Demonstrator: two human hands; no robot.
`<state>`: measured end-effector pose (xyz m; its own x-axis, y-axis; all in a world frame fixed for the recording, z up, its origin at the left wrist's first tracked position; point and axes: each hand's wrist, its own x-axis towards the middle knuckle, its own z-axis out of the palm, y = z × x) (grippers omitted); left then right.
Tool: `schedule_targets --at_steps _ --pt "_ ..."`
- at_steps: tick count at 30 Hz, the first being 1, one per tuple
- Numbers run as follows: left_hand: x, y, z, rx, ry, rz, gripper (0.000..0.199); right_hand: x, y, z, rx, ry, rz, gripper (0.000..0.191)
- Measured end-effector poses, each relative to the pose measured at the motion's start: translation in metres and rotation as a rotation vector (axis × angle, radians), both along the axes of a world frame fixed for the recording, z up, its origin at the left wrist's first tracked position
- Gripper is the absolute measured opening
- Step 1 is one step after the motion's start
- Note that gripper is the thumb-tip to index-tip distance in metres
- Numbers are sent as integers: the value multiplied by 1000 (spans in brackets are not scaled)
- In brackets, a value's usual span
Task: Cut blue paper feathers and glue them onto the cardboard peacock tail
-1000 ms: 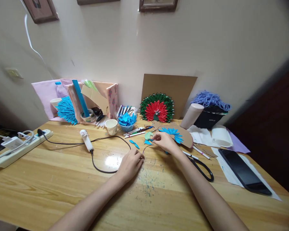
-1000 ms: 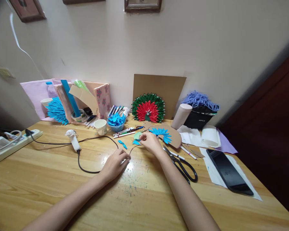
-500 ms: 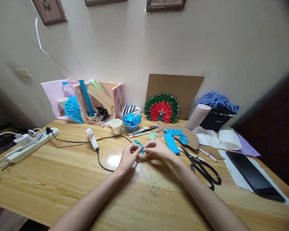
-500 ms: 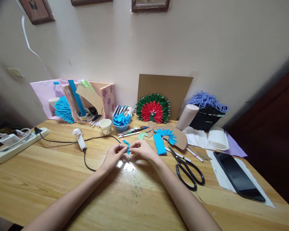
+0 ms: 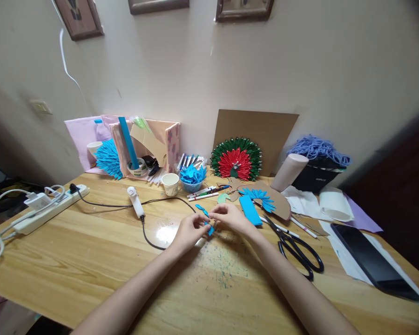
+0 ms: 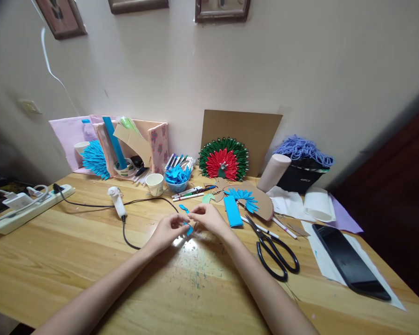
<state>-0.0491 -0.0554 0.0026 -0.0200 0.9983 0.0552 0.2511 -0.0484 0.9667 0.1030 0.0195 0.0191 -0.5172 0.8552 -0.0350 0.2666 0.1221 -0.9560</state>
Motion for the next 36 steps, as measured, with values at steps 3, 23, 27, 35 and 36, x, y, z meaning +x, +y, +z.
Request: schedule_targets --at_steps 3,23,27,35,36 --pt "-1 -2 2 95 152 1 21 1 2 -3 61 -12 -18 19" --pt "-3 -2 14 299 309 122 15 -5 -11 2 132 -87 1 24" --pt "-7 1 12 298 334 163 16 -3 -9 6 152 -60 -28 20" --pt "-28 12 9 219 399 290 24 0 -7 2 200 -272 -3 16" --pt "-28 12 9 218 417 291 23 -1 -9 0 227 -329 -7 16"
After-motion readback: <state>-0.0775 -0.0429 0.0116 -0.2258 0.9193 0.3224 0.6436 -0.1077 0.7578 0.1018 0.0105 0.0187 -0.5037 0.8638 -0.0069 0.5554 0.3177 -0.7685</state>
